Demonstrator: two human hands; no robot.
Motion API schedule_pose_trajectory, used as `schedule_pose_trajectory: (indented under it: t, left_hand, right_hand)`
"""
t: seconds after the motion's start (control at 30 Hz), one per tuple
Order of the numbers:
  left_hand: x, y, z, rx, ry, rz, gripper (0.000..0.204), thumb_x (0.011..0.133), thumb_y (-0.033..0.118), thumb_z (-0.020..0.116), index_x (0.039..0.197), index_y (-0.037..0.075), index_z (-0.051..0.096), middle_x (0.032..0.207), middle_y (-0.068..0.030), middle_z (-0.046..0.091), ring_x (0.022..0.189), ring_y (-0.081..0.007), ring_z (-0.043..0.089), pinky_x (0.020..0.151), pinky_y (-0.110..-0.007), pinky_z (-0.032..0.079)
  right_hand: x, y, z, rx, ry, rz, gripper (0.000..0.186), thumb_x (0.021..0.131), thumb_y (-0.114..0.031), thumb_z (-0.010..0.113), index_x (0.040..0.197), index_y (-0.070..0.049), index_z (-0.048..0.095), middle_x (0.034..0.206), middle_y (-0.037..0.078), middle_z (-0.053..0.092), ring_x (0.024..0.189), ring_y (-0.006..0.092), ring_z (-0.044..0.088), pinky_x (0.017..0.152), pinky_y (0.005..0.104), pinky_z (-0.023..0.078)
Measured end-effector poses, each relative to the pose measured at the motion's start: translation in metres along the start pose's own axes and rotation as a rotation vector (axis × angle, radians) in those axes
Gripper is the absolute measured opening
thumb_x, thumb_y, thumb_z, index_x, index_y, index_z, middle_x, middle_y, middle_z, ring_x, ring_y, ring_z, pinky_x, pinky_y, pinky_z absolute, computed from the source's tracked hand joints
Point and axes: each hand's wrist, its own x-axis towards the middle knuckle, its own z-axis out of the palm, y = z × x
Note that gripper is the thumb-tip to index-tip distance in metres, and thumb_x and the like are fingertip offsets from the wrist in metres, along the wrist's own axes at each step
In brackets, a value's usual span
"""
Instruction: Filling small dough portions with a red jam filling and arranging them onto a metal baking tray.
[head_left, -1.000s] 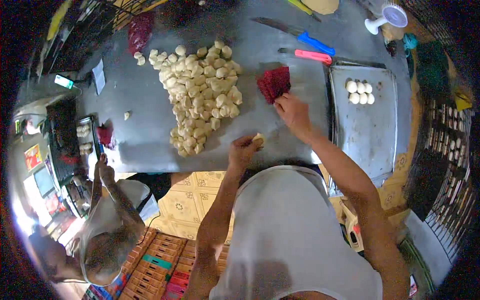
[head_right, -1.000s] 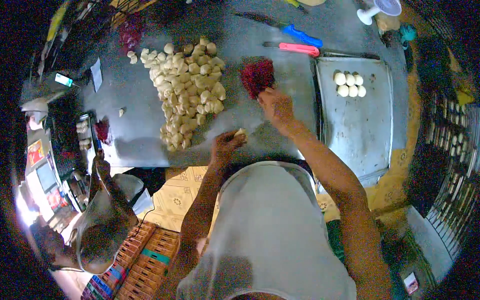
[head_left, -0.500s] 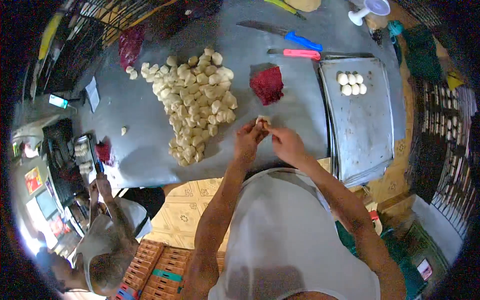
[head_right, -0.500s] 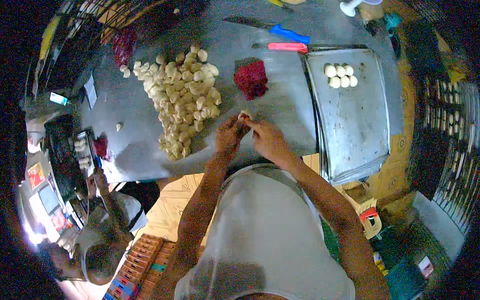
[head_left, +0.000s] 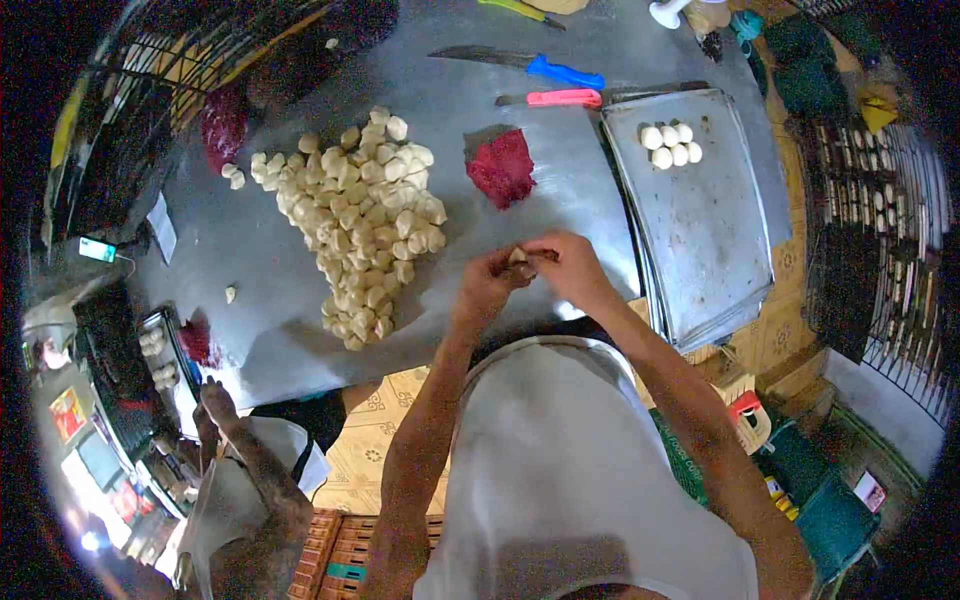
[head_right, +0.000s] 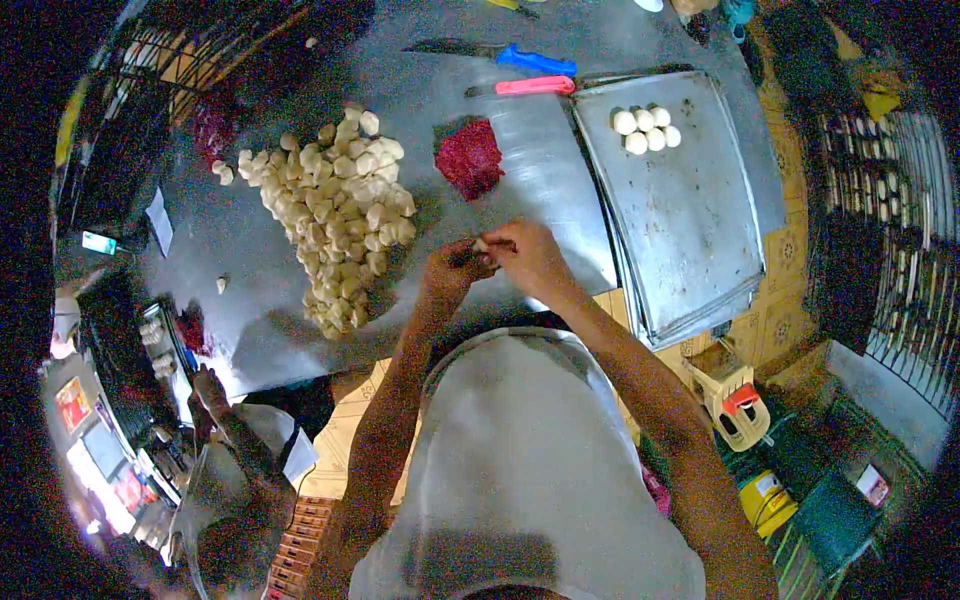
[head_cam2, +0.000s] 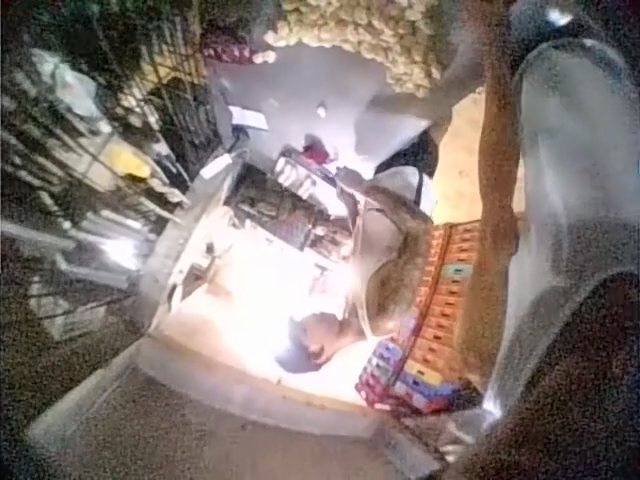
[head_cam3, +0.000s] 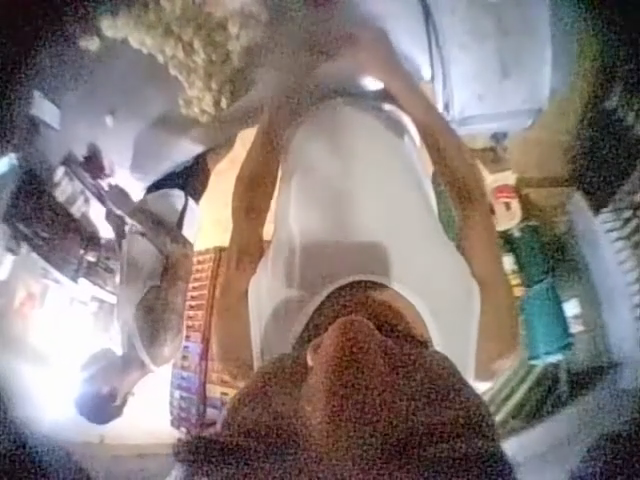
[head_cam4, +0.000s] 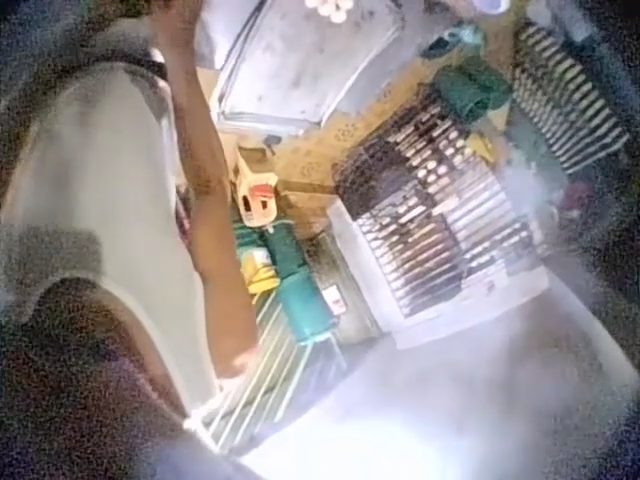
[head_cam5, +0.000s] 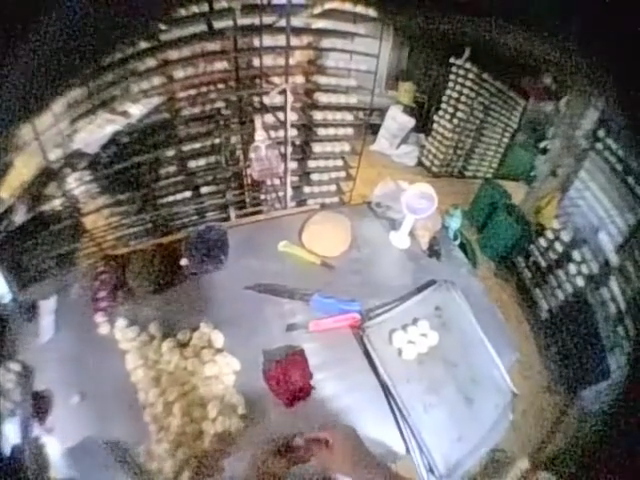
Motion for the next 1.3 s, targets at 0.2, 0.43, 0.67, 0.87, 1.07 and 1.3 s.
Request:
schedule_pose_trajectory:
  t: [0.2,0.43,0.67,0.87,1.07,1.3]
  left_hand:
    - [0.008,-0.019,0.011,-0.199,0.115,-0.045,0.027,0.097,0.015,0.067,0.12,0.0,0.066,0.105,-0.0051,0.071,0.088,-0.0143,0.066,0.08,-0.029,0.055]
    - [0.021,-0.023,0.028,0.251,0.1,0.038,0.025,0.099,0.015,0.061,0.117,0.0,0.07,0.097,-0.0081,0.072,0.08,-0.011,0.064,0.071,-0.029,0.053]
    - [0.019,-0.025,0.031,0.745,0.182,0.128,0.024,0.098,0.021,0.063,0.111,0.003,0.071,0.085,-0.0132,0.071,0.077,-0.0227,0.067,0.072,-0.035,0.054]
    - [0.008,-0.023,0.056,0.967,0.248,0.521,0.038,0.089,0.009,0.071,0.125,0.002,0.062,0.107,-0.0203,0.069,0.093,-0.0351,0.068,0.078,-0.041,0.057]
    - [-0.006,-0.037,0.051,0.918,0.238,0.483,0.068,0.091,0.008,0.07,0.149,0.002,0.035,0.132,-0.0205,0.059,0.102,-0.0339,0.067,0.079,-0.041,0.058]
    - [0.024,-0.028,0.044,0.751,0.4,0.395,0.051,0.091,0.008,0.07,0.138,0.0,0.053,0.103,-0.0147,0.072,0.085,-0.0257,0.069,0.077,-0.035,0.056]
  right_hand:
    - [0.006,0.023,-0.012,-0.148,-0.056,-0.248,0.033,0.079,-0.006,0.072,0.111,-0.01,0.073,0.089,0.015,0.064,0.093,0.0344,0.063,0.085,0.0409,0.051]
    - [0.019,0.04,-0.034,-0.191,-0.134,-0.311,0.015,0.081,-0.01,0.07,0.096,-0.005,0.072,0.092,0.017,0.062,0.086,0.0358,0.062,0.076,0.0445,0.051]
    - [0.01,0.055,-0.032,-0.274,-0.19,-0.082,0.019,0.086,-0.021,0.07,0.091,-0.003,0.071,0.083,0.018,0.063,0.087,0.0388,0.061,0.076,0.0482,0.05]
    - [0.004,0.06,-0.027,0.076,-0.127,0.25,0.022,0.087,-0.017,0.074,0.101,0.0,0.072,0.088,0.017,0.07,0.078,0.0253,0.069,0.071,0.037,0.053]
    - [-0.007,0.052,-0.006,0.025,0.128,0.084,0.025,0.089,-0.027,0.07,0.095,-0.002,0.073,0.085,0.019,0.07,0.08,0.0341,0.069,0.072,0.043,0.053]
    - [0.001,0.059,-0.013,-0.079,0.181,0.032,0.028,0.092,-0.014,0.069,0.117,-0.002,0.07,0.095,0.013,0.067,0.093,0.0195,0.065,0.084,0.0303,0.051]
